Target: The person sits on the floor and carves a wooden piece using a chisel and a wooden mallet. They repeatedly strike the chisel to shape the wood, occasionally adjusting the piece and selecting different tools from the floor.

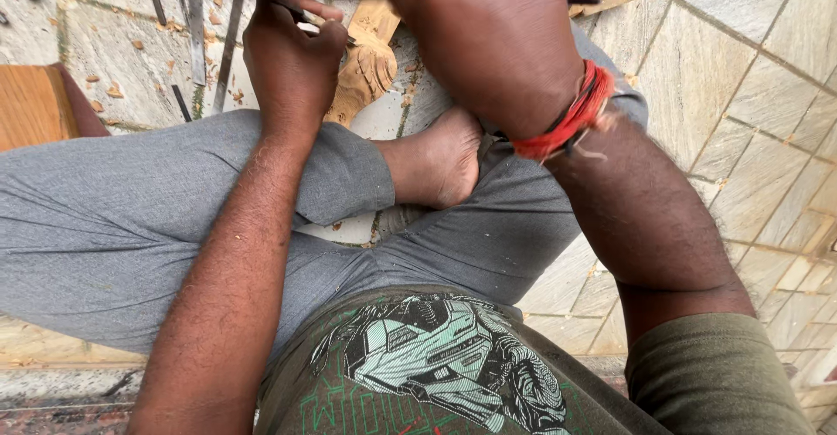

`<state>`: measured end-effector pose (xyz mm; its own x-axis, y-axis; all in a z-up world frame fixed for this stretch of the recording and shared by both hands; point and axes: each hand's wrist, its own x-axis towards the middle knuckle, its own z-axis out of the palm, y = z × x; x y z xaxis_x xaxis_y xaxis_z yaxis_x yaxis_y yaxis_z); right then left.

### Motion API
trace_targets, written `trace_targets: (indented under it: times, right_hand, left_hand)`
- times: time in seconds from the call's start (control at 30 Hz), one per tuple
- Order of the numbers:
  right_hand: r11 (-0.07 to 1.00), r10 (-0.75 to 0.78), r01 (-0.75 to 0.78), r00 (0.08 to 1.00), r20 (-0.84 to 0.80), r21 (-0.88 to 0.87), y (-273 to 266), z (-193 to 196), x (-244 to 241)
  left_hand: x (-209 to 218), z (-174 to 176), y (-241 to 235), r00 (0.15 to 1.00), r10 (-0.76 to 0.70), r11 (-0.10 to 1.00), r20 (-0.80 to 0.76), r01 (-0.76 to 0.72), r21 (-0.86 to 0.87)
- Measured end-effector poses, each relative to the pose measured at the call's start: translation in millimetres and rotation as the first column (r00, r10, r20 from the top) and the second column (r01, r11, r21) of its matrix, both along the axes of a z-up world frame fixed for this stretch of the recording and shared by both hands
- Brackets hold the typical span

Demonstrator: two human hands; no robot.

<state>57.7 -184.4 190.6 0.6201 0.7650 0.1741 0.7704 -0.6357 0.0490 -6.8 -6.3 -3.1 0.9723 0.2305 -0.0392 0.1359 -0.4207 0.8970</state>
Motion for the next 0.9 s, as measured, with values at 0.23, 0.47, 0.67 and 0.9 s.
trace_targets:
  times: [0.23,0.47,0.67,0.9]
  right_hand:
    - [0.996,-0.06,0.057,0.998,-0.031,-0.075,-0.1,-4.4,-6.4]
    - [0.999,0.02,-0.019,0.999,-0.031,0.046,-7.6,-3.5,-11.2]
    - [0.999,0.041,-0.04,0.998,0.041,-0.03,-9.0,-0.4,-14.3]
    - [0.998,0.056,-0.056,0.998,0.039,0.008,-12.5,3.6,-19.1]
  left_hand:
    - [-6.0,10.3,-13.0,0.995,0.084,0.996,0.051,-0.083,-0.009]
    - [-7.5,12.7,-25.2,0.986,0.167,0.985,-0.016,-0.166,0.05]
    - [-8.0,12.5,-33.1,0.973,0.232,0.972,-0.018,-0.231,0.049]
    - [-11.6,11.3,-43.5,0.955,0.286,0.956,0.081,-0.291,0.047]
